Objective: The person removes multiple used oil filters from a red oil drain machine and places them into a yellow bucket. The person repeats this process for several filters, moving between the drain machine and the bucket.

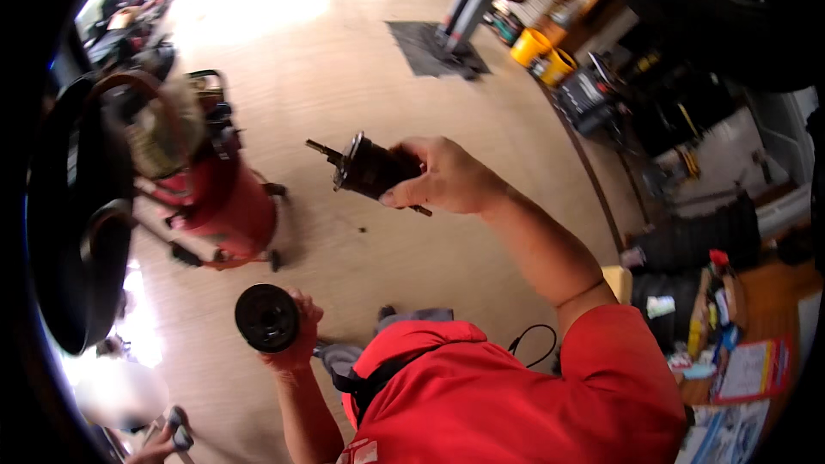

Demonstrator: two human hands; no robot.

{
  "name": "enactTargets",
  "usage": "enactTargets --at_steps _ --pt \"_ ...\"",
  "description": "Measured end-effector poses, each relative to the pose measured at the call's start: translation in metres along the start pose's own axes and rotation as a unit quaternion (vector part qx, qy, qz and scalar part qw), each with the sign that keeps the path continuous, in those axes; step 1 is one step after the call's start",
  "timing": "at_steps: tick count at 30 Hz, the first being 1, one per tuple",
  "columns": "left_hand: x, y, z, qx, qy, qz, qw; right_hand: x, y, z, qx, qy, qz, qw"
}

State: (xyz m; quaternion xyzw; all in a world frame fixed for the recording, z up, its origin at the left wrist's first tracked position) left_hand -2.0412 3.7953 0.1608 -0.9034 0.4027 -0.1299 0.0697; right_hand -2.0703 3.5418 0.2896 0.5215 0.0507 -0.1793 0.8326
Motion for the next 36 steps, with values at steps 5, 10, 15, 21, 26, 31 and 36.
enactTargets --at_steps 5,10,15,21,26,31,36 --pt "0.070 0.108 0.035 -0.032 -0.022 0.070 0.997 -0.068 -0.150 0.088 0.098 -0.130 -0.113 0.980" --pt "0.149 0.214 0.069 -0.027 -0.047 0.125 0.991 -0.111 -0.266 0.173 0.151 -0.225 -0.178 0.946" --pt "0.234 0.294 0.129 0.007 -0.066 0.203 0.977 -0.099 -0.356 0.238 0.220 -0.303 -0.207 0.904" --pt "0.360 0.383 0.186 -0.004 -0.038 0.284 0.958 -0.084 -0.479 0.374 0.237 -0.383 -0.240 0.860" --pt "0.471 0.486 0.209 -0.007 -0.028 0.362 0.932 -0.071 -0.554 0.468 0.258 -0.442 -0.262 0.819" --pt "0.576 0.627 0.177 0.004 -0.003 0.425 0.905 -0.094 -0.611 0.556 0.292 -0.469 -0.279 0.785" --pt "0.669 0.775 0.157 0.026 0.041 0.464 0.884 -0.124 -0.678 0.666 0.303 -0.497 -0.290 0.760"
Point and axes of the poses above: each hand's wrist, its own x-axis towards the middle knuckle, its own z-axis out of the back of the hand, y = z × x, the point moved 10 cm from there along x, towards the middle knuckle, and after that the axes turned 6 degrees about -x, right-handed, at the moved point
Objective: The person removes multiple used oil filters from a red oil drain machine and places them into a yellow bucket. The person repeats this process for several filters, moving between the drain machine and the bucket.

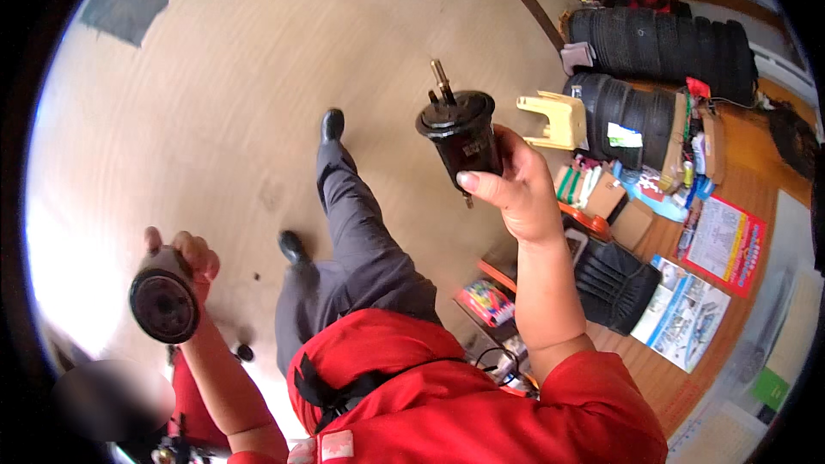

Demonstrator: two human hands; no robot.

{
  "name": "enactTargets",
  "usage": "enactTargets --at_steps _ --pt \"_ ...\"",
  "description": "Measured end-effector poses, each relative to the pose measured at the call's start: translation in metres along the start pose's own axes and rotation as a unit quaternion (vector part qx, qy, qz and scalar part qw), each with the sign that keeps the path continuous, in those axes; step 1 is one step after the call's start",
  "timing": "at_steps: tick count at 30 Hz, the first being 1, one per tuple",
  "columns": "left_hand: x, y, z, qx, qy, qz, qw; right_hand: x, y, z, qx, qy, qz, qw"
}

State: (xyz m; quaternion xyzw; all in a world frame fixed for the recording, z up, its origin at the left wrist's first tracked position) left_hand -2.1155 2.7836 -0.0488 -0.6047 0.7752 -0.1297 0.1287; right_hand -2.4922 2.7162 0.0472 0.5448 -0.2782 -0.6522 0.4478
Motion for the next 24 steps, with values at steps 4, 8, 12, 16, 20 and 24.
enactTargets --at_steps 4,8,12,16,20,24 --pt "0.149 0.016 -0.030 -0.083 -0.007 0.008 0.996 0.092 0.041 0.059 0.004 -0.014 -0.009 1.000" --pt "0.273 0.019 -0.053 -0.097 -0.006 0.024 0.995 0.181 0.104 0.097 -0.029 -0.012 -0.002 1.000" --pt "0.400 0.004 -0.052 -0.082 -0.020 0.033 0.996 0.282 0.157 0.127 -0.010 -0.044 -0.004 0.999" --pt "0.523 -0.024 -0.034 -0.099 -0.040 0.040 0.994 0.396 0.214 0.136 0.002 -0.047 0.018 0.999" --pt "0.653 -0.062 -0.034 -0.074 -0.018 0.087 0.993 0.500 0.260 0.144 0.052 -0.059 -0.001 0.997" --pt "0.792 -0.105 -0.054 -0.064 0.026 0.081 0.994 0.598 0.303 0.155 0.059 -0.084 0.020 0.995"
Point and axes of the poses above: each hand's wrist, its own x-axis towards the middle knuckle, its own z-axis out of the back of the hand, y = z × x, the point moved 10 cm from there along x, towards the middle knuckle, and after that the axes turned 6 degrees about -x, right-handed, at the moved point
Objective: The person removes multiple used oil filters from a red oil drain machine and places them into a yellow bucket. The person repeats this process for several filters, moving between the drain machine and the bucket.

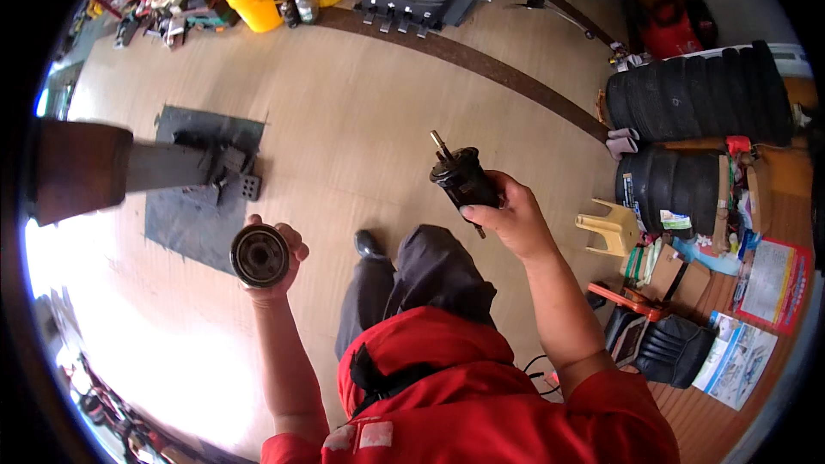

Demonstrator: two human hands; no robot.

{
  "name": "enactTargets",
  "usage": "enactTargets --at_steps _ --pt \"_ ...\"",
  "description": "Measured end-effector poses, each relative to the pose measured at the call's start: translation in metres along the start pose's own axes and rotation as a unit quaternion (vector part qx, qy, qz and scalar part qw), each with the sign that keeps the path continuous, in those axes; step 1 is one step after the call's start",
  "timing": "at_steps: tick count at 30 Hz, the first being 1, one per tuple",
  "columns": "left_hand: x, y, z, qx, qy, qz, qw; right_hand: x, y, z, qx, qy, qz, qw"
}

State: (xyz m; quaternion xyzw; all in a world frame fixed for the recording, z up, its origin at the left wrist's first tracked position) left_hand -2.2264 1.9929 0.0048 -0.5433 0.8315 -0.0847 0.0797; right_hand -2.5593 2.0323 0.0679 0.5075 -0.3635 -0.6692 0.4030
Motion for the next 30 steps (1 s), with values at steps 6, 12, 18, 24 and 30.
enactTargets --at_steps 6,12,18,24,30 --pt "0.174 -0.068 -0.009 -0.004 0.028 0.017 0.999 0.166 0.056 -0.023 0.017 0.032 -0.009 0.999" --pt "0.296 -0.133 0.005 0.007 -0.002 -0.042 0.999 0.349 0.123 -0.056 -0.082 0.065 -0.028 0.994" --pt "0.383 -0.209 0.027 0.006 -0.012 -0.095 0.995 0.534 0.169 -0.109 -0.114 0.082 0.003 0.990" --pt "0.485 -0.292 0.068 0.000 -0.020 -0.107 0.994 0.703 0.199 -0.163 -0.096 0.062 0.015 0.993" --pt "0.586 -0.354 0.085 -0.004 -0.073 -0.083 0.994 0.869 0.190 -0.187 -0.193 0.020 -0.085 0.977"
Point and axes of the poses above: each hand's wrist, its own x-axis towards the middle knuckle, its own z-axis out of the back of the hand, y = z × x, the point moved 10 cm from there along x, towards the middle knuckle, and after that the axes turned 6 degrees about -x, right-handed, at the moved point
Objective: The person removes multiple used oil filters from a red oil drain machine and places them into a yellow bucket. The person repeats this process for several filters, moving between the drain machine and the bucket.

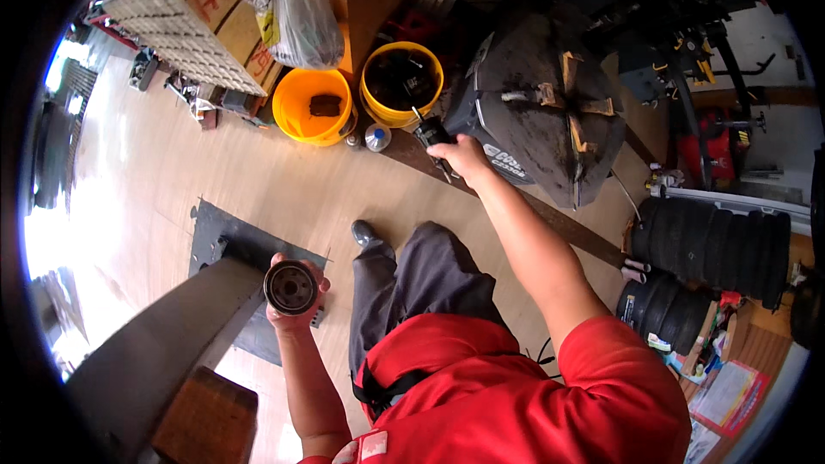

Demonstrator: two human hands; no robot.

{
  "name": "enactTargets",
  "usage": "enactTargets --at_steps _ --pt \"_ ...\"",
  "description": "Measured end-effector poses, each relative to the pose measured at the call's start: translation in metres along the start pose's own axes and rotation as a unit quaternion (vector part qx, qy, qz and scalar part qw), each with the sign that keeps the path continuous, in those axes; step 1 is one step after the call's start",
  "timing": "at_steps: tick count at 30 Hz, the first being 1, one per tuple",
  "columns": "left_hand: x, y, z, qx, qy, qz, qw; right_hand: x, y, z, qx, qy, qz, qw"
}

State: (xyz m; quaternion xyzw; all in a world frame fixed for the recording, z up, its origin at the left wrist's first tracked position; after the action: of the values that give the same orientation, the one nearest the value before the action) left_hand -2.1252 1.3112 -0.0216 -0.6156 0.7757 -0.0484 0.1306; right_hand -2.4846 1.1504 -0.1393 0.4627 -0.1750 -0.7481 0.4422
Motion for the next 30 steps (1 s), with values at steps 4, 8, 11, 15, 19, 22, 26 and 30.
enactTargets --at_steps 4,8,11,15,19,22,26,30 --pt "0.056 -0.015 0.009 -0.007 -0.034 0.002 0.999 0.081 0.008 -0.023 0.050 -0.004 -0.081 0.995" --pt "0.096 -0.019 0.029 -0.003 -0.065 -0.018 0.998 0.150 0.011 -0.073 0.169 0.042 -0.132 0.976" --pt "0.148 0.000 0.024 -0.014 -0.080 0.003 0.997 0.272 -0.108 -0.083 0.082 -0.030 -0.144 0.986" --pt "0.169 0.013 0.063 0.017 -0.146 -0.023 0.989 0.288 -0.044 -0.096 -0.105 -0.007 -0.144 0.984" --pt "0.204 0.042 0.098 0.005 -0.160 0.025 0.987 0.304 -0.039 -0.094 -0.153 0.011 -0.152 0.976" --pt "0.231 0.065 0.136 0.008 -0.238 0.068 0.969 0.281 -0.019 -0.101 -0.148 -0.038 -0.076 0.985" --pt "0.278 0.085 0.164 0.146 -0.221 0.110 0.958 0.203 -0.018 -0.122 0.018 0.100 -0.087 0.991" --pt "0.356 0.131 0.173 0.212 -0.258 0.184 0.924 0.161 -0.100 -0.138 -0.037 0.083 -0.142 0.986"
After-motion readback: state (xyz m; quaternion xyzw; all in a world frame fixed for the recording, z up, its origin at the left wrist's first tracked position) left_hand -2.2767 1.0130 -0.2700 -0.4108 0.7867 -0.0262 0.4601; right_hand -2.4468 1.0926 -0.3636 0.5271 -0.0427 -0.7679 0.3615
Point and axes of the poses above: each hand's wrist, its own x-axis towards the middle knuckle, its own z-axis out of the back of the hand, y = z × x, the point moved 10 cm from there along x, towards the middle knuckle, and after that the axes turned 6 degrees about -x, right-handed, at the moved point
